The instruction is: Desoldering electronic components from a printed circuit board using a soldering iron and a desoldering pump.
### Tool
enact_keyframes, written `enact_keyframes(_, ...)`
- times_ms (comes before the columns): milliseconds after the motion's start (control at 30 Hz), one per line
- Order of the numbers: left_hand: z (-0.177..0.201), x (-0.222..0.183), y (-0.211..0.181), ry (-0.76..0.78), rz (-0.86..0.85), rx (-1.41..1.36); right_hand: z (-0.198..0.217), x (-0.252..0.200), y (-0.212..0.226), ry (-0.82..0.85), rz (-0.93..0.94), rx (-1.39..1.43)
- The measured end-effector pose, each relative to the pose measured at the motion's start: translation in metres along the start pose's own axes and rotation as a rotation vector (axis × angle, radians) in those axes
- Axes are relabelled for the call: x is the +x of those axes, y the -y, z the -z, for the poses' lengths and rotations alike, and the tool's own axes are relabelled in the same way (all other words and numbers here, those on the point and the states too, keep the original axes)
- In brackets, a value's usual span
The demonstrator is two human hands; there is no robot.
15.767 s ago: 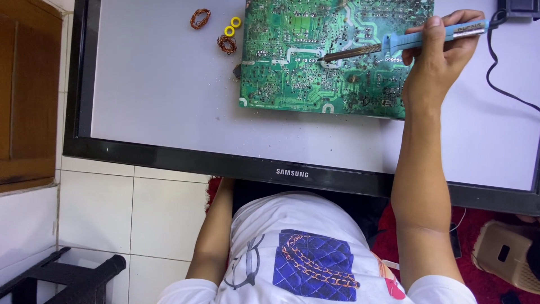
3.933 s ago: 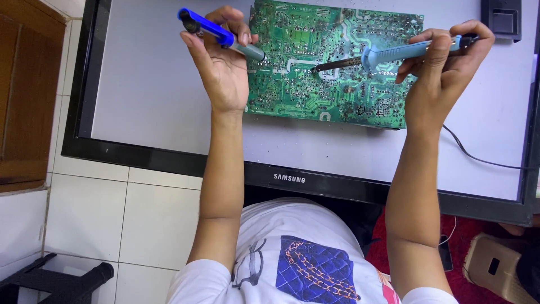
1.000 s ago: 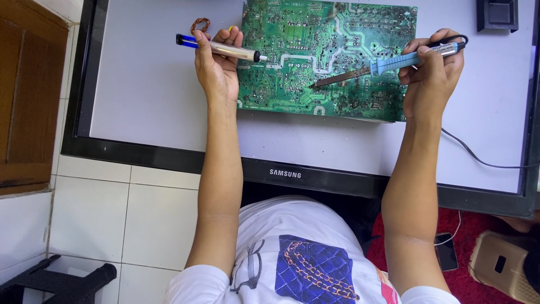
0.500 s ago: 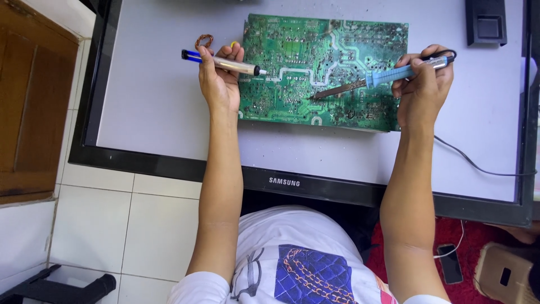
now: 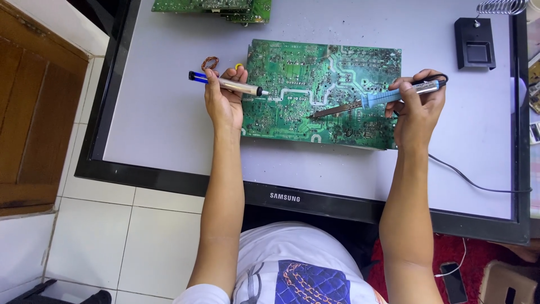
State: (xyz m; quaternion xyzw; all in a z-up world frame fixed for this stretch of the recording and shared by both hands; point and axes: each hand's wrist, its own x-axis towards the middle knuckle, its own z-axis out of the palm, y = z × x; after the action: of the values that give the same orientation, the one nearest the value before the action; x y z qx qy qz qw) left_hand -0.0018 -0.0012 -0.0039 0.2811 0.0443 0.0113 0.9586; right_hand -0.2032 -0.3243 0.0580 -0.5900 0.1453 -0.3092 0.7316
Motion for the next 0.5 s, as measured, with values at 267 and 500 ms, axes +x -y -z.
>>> enact_keyframes(267, 0.003, 0.002, 0.001, 0.001, 0.007, 0.004, -0.003, -0.001, -0.001, 0.017, 0.080, -0.037)
enact_keyframes(500, 0.009, 0.005, 0.003, 0.011, 0.007, 0.009, 0.000, 0.004, -0.012, 0.008, 0.067, -0.015)
